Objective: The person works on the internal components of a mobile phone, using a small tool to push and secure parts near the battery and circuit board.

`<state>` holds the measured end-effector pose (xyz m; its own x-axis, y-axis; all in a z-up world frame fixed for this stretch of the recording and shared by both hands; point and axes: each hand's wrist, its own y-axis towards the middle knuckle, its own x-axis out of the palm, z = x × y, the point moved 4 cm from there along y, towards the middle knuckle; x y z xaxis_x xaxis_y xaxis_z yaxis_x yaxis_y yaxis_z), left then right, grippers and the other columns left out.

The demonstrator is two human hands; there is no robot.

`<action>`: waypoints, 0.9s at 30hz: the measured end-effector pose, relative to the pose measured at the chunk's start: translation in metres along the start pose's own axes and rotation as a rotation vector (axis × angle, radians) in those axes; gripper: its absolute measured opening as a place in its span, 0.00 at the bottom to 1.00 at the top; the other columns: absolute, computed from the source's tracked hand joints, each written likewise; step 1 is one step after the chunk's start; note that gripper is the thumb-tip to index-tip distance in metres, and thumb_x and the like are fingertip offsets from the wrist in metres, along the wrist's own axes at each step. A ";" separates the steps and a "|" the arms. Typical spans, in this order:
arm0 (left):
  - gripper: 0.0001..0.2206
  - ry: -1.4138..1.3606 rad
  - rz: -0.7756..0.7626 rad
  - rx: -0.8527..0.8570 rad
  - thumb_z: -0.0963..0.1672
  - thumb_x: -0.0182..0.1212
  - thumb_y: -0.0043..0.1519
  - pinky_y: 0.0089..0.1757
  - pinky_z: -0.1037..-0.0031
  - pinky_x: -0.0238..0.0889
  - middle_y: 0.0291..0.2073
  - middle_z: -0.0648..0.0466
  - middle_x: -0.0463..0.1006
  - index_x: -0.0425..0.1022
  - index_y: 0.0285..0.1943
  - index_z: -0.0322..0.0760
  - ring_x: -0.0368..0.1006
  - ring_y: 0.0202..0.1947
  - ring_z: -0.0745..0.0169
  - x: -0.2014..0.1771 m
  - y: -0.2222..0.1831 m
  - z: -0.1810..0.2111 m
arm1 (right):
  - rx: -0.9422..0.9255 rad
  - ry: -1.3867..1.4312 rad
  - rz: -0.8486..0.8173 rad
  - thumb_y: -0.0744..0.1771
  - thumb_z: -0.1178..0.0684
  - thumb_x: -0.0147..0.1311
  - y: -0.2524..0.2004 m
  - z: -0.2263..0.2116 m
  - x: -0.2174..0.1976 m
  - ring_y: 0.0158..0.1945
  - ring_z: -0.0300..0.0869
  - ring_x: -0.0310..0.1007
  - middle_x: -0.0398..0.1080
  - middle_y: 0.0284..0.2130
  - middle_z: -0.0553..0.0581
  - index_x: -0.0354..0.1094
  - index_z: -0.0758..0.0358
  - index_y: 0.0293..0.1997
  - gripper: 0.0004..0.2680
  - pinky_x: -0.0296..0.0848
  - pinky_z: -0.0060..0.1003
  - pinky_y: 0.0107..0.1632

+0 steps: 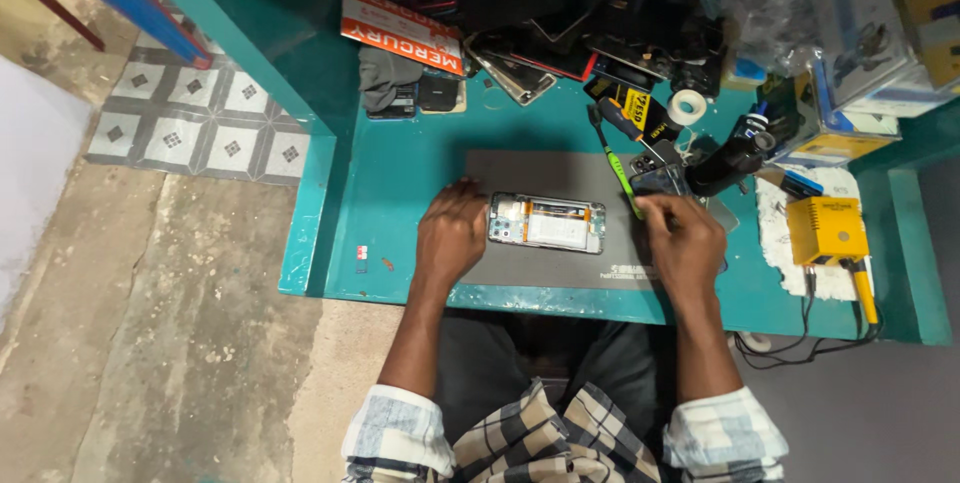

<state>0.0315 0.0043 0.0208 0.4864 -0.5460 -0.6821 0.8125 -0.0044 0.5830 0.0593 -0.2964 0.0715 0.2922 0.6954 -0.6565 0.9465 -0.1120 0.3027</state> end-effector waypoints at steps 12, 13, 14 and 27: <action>0.05 0.001 -0.010 -0.012 0.39 0.61 0.61 0.60 0.58 0.64 0.51 0.43 0.82 0.81 0.42 0.31 0.76 0.58 0.46 0.003 0.001 0.000 | -0.187 -0.336 0.202 0.66 0.53 0.66 -0.024 0.026 -0.017 0.48 0.55 0.72 0.74 0.44 0.58 0.78 0.62 0.47 0.08 0.70 0.48 0.50; 0.05 0.006 -0.010 -0.006 0.39 0.61 0.61 0.60 0.58 0.65 0.51 0.43 0.82 0.81 0.42 0.31 0.76 0.58 0.46 0.003 0.002 0.000 | -0.172 -0.361 0.222 0.66 0.53 0.66 -0.023 0.028 -0.019 0.48 0.55 0.71 0.74 0.45 0.58 0.78 0.62 0.49 0.09 0.70 0.48 0.50; 0.05 0.011 -0.010 0.000 0.39 0.61 0.61 0.60 0.58 0.65 0.51 0.43 0.82 0.81 0.42 0.31 0.76 0.58 0.47 0.003 0.003 0.001 | -0.157 -0.386 0.242 0.66 0.53 0.66 -0.023 0.030 -0.022 0.49 0.55 0.71 0.73 0.45 0.59 0.78 0.63 0.50 0.10 0.70 0.49 0.50; 0.05 0.004 -0.027 -0.013 0.39 0.60 0.61 0.61 0.58 0.65 0.52 0.43 0.82 0.81 0.41 0.31 0.76 0.59 0.46 0.003 0.001 -0.001 | -0.204 -0.389 0.321 0.64 0.56 0.68 -0.022 0.041 -0.033 0.47 0.50 0.75 0.76 0.41 0.56 0.79 0.60 0.40 0.04 0.72 0.47 0.49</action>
<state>0.0344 0.0031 0.0187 0.4653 -0.5429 -0.6991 0.8296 -0.0080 0.5583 0.0345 -0.3463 0.0579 0.6280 0.3306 -0.7045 0.7668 -0.1085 0.6327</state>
